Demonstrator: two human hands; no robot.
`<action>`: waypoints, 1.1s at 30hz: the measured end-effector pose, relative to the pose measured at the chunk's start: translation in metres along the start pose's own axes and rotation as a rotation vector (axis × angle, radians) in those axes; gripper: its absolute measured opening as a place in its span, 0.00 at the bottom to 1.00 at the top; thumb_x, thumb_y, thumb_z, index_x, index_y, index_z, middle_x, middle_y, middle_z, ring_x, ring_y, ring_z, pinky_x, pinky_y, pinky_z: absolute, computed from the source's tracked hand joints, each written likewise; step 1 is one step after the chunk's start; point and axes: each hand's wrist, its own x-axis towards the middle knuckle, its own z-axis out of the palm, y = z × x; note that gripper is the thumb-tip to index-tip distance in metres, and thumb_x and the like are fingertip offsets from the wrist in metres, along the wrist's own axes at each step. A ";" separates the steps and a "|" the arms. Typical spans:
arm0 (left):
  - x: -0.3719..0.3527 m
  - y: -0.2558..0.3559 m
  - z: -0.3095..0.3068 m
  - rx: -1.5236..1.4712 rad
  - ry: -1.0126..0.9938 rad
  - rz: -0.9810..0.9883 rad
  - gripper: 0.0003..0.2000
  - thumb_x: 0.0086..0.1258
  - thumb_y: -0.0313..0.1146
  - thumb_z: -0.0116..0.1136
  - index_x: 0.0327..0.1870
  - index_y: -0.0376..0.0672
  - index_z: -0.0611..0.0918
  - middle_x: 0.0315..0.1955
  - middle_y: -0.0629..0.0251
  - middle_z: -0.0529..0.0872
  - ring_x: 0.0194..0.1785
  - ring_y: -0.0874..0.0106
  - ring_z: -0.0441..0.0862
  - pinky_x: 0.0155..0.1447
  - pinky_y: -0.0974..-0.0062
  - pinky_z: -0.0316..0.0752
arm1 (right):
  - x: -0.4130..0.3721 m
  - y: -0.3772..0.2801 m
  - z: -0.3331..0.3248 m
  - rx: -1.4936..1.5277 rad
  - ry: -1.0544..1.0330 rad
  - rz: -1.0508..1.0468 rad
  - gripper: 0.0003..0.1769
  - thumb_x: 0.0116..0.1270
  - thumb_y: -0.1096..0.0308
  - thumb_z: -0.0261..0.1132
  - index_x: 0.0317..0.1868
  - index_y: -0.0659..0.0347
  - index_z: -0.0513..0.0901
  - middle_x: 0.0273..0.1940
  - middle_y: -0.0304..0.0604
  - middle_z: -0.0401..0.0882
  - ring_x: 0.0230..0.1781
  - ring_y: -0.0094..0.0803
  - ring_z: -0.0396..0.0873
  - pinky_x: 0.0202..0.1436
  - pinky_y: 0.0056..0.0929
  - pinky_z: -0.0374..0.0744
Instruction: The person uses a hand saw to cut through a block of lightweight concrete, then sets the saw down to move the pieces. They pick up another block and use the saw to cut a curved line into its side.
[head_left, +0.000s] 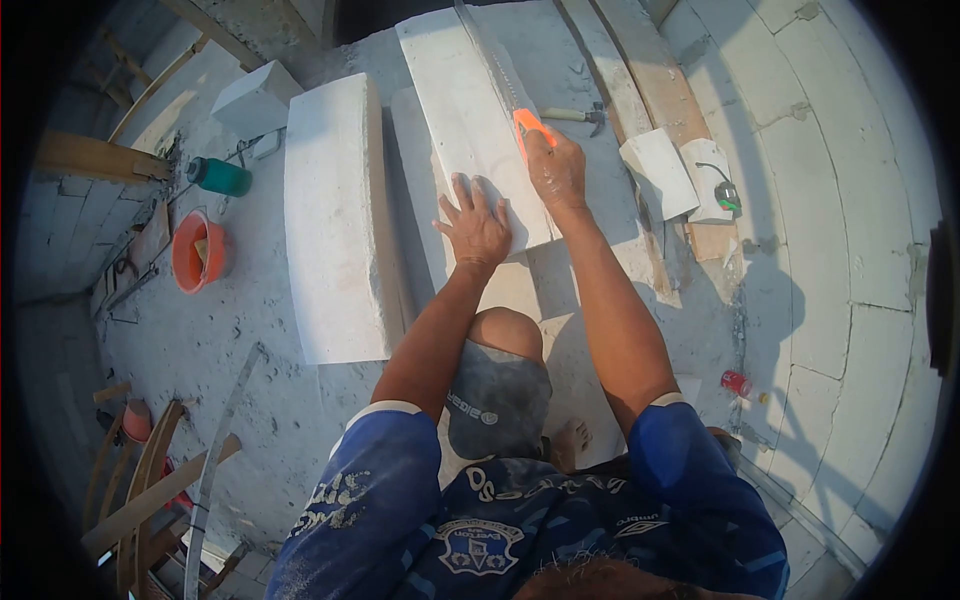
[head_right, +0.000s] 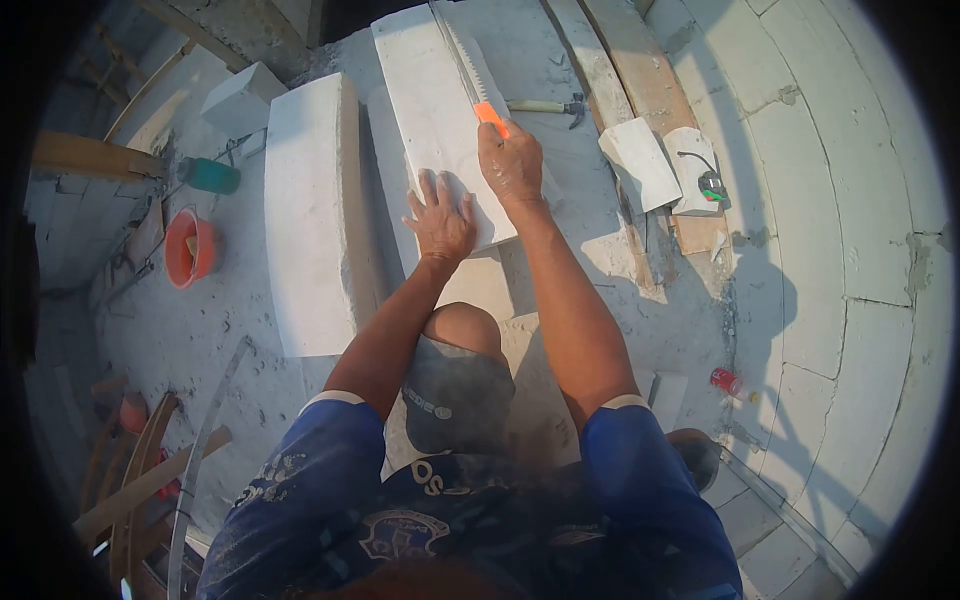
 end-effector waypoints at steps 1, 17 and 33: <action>0.000 0.000 -0.001 -0.008 -0.006 -0.001 0.34 0.85 0.54 0.45 0.84 0.44 0.66 0.88 0.51 0.49 0.85 0.32 0.49 0.77 0.16 0.52 | 0.005 0.003 0.004 -0.031 -0.008 0.018 0.26 0.72 0.52 0.57 0.43 0.69 0.89 0.36 0.71 0.86 0.42 0.71 0.85 0.51 0.59 0.82; 0.002 -0.002 0.000 0.007 -0.012 0.007 0.35 0.84 0.55 0.47 0.84 0.42 0.63 0.87 0.48 0.52 0.84 0.31 0.52 0.76 0.16 0.54 | -0.116 -0.002 -0.045 0.125 0.019 0.068 0.24 0.74 0.57 0.59 0.49 0.74 0.87 0.38 0.74 0.86 0.43 0.73 0.84 0.52 0.58 0.83; -0.004 0.003 0.003 0.059 0.007 0.010 0.34 0.85 0.55 0.44 0.85 0.44 0.65 0.88 0.54 0.49 0.85 0.33 0.51 0.78 0.18 0.52 | -0.159 0.003 -0.095 0.091 -0.057 0.179 0.26 0.76 0.61 0.63 0.62 0.78 0.84 0.39 0.72 0.87 0.42 0.59 0.90 0.48 0.45 0.84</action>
